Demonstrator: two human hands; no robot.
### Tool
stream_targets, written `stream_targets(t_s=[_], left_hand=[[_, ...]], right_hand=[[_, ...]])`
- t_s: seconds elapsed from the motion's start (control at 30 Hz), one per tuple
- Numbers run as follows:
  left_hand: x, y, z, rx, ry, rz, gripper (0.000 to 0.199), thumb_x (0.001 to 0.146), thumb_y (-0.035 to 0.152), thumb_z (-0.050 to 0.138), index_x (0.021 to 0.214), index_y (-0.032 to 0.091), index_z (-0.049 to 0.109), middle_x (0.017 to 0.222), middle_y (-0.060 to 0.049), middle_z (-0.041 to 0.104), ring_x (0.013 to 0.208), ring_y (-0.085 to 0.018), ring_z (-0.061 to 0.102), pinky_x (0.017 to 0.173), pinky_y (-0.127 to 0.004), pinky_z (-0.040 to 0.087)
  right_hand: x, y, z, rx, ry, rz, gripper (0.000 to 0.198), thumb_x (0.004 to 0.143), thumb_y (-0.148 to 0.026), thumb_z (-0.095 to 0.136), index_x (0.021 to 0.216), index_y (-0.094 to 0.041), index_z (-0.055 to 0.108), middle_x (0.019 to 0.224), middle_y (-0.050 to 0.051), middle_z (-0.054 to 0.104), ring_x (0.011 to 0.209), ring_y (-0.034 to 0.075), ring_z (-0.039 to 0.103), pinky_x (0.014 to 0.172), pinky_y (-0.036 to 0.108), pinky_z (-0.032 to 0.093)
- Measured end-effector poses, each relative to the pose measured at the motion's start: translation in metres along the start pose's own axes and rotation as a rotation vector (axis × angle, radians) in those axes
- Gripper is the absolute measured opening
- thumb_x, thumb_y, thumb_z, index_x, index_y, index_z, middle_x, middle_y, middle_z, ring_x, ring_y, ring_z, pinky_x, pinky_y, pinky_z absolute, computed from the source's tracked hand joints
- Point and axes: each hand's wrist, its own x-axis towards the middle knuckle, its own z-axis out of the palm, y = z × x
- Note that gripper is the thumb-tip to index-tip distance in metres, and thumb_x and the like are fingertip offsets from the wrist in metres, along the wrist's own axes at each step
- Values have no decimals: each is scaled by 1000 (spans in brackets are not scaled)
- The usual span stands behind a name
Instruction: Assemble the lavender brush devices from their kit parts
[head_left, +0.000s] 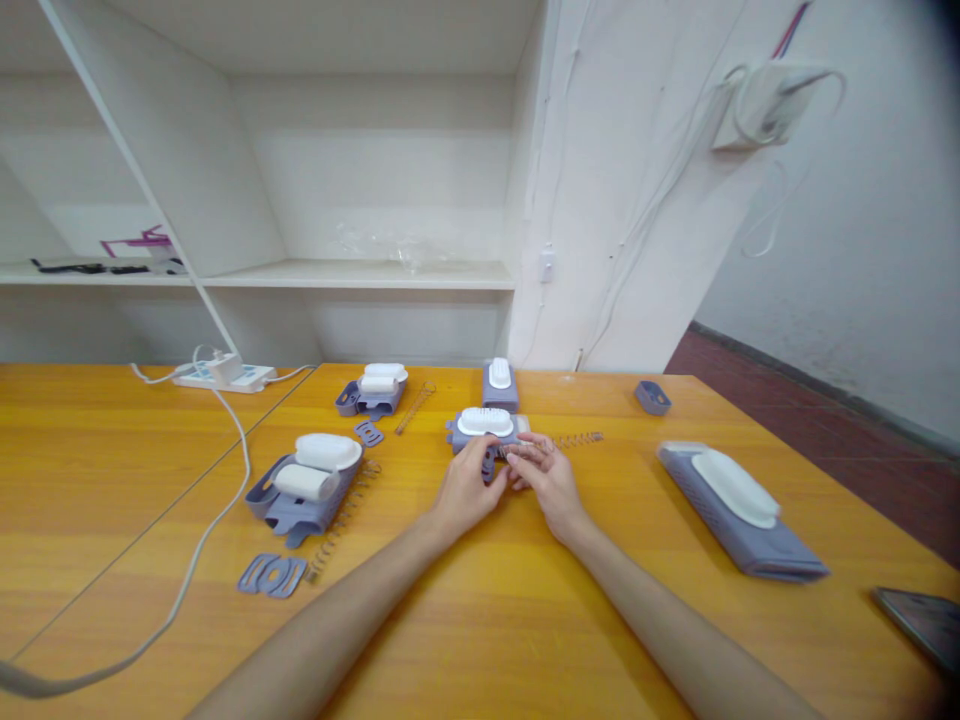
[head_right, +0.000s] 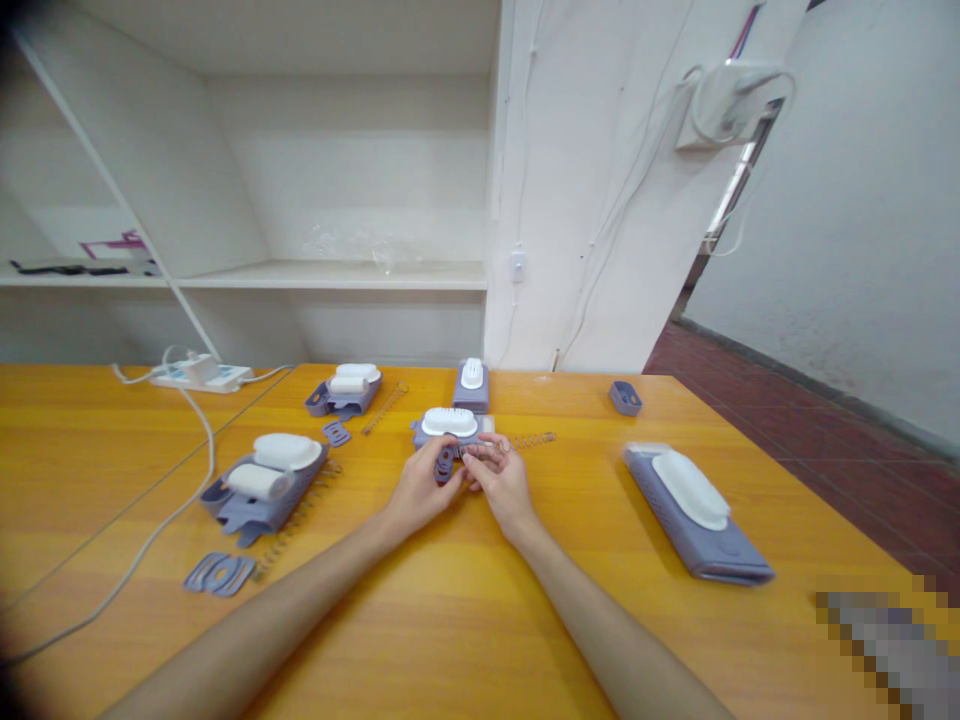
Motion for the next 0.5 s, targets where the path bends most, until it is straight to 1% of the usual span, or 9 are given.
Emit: stream_targets(t_s=[0.17, 0.37, 0.5], left_hand=[[0, 1, -1, -15, -5, -10, 26, 80, 21, 53, 105, 20, 51, 101, -6, 61, 93, -18, 58, 82, -31, 46], [1, 3, -2, -20, -18, 5, 26, 80, 19, 52, 106, 20, 52, 101, -6, 61, 94, -18, 58, 83, -31, 46], [1, 4, -3, -36, -17, 6, 28, 79, 17, 52, 106, 20, 52, 102, -5, 62, 95, -17, 58, 84, -30, 46]], right_hand=[[0, 0, 1, -18, -10, -20, 42, 67, -33, 72, 100, -21, 48, 89, 2, 65, 69, 14, 61, 50, 21, 48], [1, 4, 0, -54, 16, -48, 36, 67, -38, 71, 91, -20, 52, 84, 2, 64, 67, 15, 61, 48, 22, 48], [2, 6, 0, -58, 15, -60, 35, 67, -38, 72, 90, -20, 53, 82, 1, 63, 68, 15, 61, 48, 22, 47]])
